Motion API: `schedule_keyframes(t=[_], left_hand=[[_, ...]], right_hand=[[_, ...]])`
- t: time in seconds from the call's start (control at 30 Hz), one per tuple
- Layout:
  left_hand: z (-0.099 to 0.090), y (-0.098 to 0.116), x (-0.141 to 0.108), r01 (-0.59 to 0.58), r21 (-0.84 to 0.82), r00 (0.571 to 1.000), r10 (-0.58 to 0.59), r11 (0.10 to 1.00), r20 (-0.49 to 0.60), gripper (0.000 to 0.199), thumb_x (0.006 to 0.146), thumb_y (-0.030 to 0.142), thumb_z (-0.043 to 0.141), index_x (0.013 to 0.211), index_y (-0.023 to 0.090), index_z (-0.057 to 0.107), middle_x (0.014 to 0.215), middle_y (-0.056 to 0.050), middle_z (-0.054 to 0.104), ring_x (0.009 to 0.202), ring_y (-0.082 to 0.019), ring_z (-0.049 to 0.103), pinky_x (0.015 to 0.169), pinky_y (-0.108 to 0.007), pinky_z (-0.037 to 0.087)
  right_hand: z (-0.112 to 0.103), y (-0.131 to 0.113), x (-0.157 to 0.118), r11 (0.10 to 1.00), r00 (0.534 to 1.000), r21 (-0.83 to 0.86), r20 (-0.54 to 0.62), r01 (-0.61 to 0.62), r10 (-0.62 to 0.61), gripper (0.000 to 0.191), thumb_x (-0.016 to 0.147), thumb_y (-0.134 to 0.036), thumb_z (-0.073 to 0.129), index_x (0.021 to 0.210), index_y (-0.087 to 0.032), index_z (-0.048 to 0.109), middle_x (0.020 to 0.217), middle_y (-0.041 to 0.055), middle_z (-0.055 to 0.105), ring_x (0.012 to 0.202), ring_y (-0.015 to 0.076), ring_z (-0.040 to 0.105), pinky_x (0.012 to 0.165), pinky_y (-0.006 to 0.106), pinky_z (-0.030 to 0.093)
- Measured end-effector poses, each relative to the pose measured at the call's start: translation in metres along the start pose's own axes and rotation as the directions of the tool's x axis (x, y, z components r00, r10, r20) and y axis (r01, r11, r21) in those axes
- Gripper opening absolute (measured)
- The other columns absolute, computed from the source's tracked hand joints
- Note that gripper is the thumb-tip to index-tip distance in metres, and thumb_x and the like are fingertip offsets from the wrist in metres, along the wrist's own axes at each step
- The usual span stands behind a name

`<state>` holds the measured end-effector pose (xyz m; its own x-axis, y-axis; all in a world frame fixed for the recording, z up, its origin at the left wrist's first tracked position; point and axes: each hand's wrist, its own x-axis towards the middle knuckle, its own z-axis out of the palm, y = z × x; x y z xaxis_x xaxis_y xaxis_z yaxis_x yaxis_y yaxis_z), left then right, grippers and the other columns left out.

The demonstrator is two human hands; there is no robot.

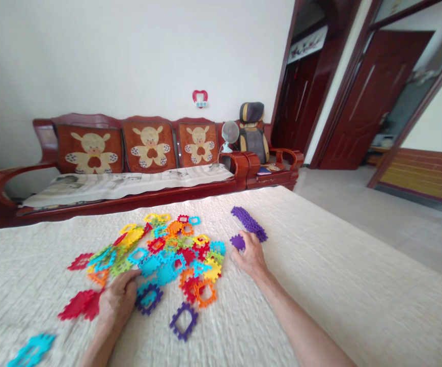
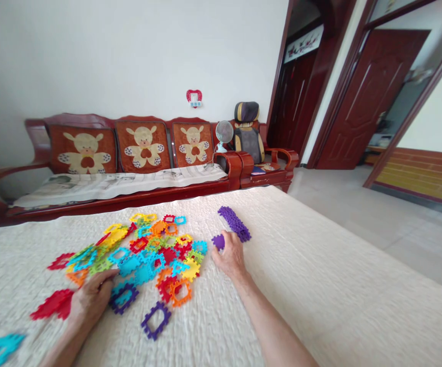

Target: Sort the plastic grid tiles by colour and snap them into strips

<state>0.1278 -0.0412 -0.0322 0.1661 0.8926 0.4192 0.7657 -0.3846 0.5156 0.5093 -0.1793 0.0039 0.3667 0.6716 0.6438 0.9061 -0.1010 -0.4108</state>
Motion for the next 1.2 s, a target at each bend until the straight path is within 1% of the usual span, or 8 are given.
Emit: schedule_keyframes(t=[0.1, 0.17, 0.27, 0.37, 0.63, 0.83, 1.07, 1.2], left_hand=[[0.001, 0.003, -0.002, -0.012, -0.007, 0.999, 0.012, 1.000, -0.039, 0.029, 0.079, 0.029, 0.046, 0.091, 0.028, 0.072, 0.102, 0.002, 0.072, 0.093, -0.018, 0.067, 0.077, -0.027, 0.056], [0.001, 0.005, -0.003, -0.013, -0.022, 0.999, 0.012, 1.000, -0.049, 0.030, 0.079, 0.028, 0.044, 0.091, 0.027, 0.072, 0.101, 0.001, 0.072, 0.094, -0.018, 0.067, 0.080, -0.028, 0.055], [0.000, 0.008, -0.002, -0.008, -0.041, 0.999, 0.006, 0.999, -0.044, 0.029, 0.076, 0.029, 0.046, 0.088, 0.028, 0.073, 0.099, 0.002, 0.073, 0.092, -0.019, 0.068, 0.080, -0.028, 0.056], [-0.002, 0.008, 0.000, -0.006, -0.043, 0.999, 0.004, 0.999, -0.046, 0.029, 0.074, 0.029, 0.046, 0.086, 0.028, 0.073, 0.097, 0.003, 0.074, 0.091, -0.019, 0.068, 0.078, -0.028, 0.056], [-0.001, 0.000, 0.001, -0.014, -0.018, 1.000, 0.014, 1.000, -0.011, 0.030, 0.074, 0.030, 0.048, 0.090, 0.029, 0.073, 0.100, 0.003, 0.074, 0.092, -0.019, 0.069, 0.077, -0.027, 0.057], [0.000, -0.002, 0.002, -0.009, -0.017, 1.000, 0.009, 1.000, 0.000, 0.028, 0.074, 0.028, 0.051, 0.090, 0.030, 0.073, 0.099, 0.004, 0.074, 0.091, -0.018, 0.069, 0.075, -0.026, 0.056], [-0.007, 0.019, -0.002, 0.003, -0.051, 1.000, -0.004, 0.999, -0.018, 0.030, 0.073, 0.024, 0.048, 0.088, 0.026, 0.073, 0.096, 0.002, 0.074, 0.090, -0.017, 0.068, 0.078, -0.026, 0.055], [-0.011, 0.032, -0.005, 0.025, -0.082, 0.998, -0.030, 0.996, -0.056, 0.031, 0.074, 0.019, 0.045, 0.087, 0.024, 0.073, 0.096, 0.001, 0.074, 0.090, -0.017, 0.068, 0.082, -0.026, 0.054]], right_hand=[[-0.009, 0.022, 0.008, 0.996, 0.985, 0.055, -0.156, -0.064, 0.072, 0.051, 0.076, -0.028, 0.054, 0.125, -0.016, 0.047, 0.113, 0.0123, 0.054, 0.108, 0.0255, 0.051, 0.095, 0.042, 0.043], [-0.014, 0.042, 0.011, 0.987, 0.967, 0.063, -0.204, -0.146, 0.155, 0.053, 0.075, -0.029, 0.054, 0.126, -0.014, 0.047, 0.113, 0.0137, 0.053, 0.108, 0.0267, 0.051, 0.096, 0.044, 0.043], [-0.017, 0.066, 0.011, 0.972, 0.948, 0.061, -0.213, -0.228, 0.236, 0.055, 0.073, -0.030, 0.055, 0.124, -0.012, 0.047, 0.111, 0.0149, 0.053, 0.107, 0.0279, 0.051, 0.095, 0.047, 0.044], [-0.014, 0.077, 0.008, 0.966, 0.946, 0.061, -0.194, -0.253, 0.260, 0.055, 0.072, -0.030, 0.055, 0.125, -0.014, 0.047, 0.111, 0.0137, 0.053, 0.106, 0.0272, 0.053, 0.095, 0.047, 0.044], [-0.006, 0.081, 0.007, 0.966, 0.949, 0.051, -0.177, -0.255, 0.260, 0.054, 0.071, -0.029, 0.056, 0.123, -0.018, 0.048, 0.108, 0.0108, 0.053, 0.104, 0.0267, 0.055, 0.094, 0.046, 0.046], [-0.007, 0.079, 0.007, 0.962, 0.953, 0.030, -0.132, -0.270, 0.272, 0.055, 0.070, -0.030, 0.054, 0.124, -0.017, 0.048, 0.109, 0.0121, 0.053, 0.104, 0.0276, 0.054, 0.094, 0.046, 0.046], [-0.008, 0.081, 0.009, 0.959, 0.956, -0.025, -0.087, -0.284, 0.281, 0.057, 0.070, -0.034, 0.055, 0.123, -0.015, 0.050, 0.106, 0.0128, 0.052, 0.102, 0.0286, 0.052, 0.094, 0.046, 0.044], [-0.013, 0.074, 0.012, 0.967, 0.960, -0.042, -0.136, -0.250, 0.243, 0.057, 0.070, -0.037, 0.058, 0.121, -0.013, 0.051, 0.110, 0.0158, 0.053, 0.109, 0.0317, 0.049, 0.097, 0.049, 0.041]])
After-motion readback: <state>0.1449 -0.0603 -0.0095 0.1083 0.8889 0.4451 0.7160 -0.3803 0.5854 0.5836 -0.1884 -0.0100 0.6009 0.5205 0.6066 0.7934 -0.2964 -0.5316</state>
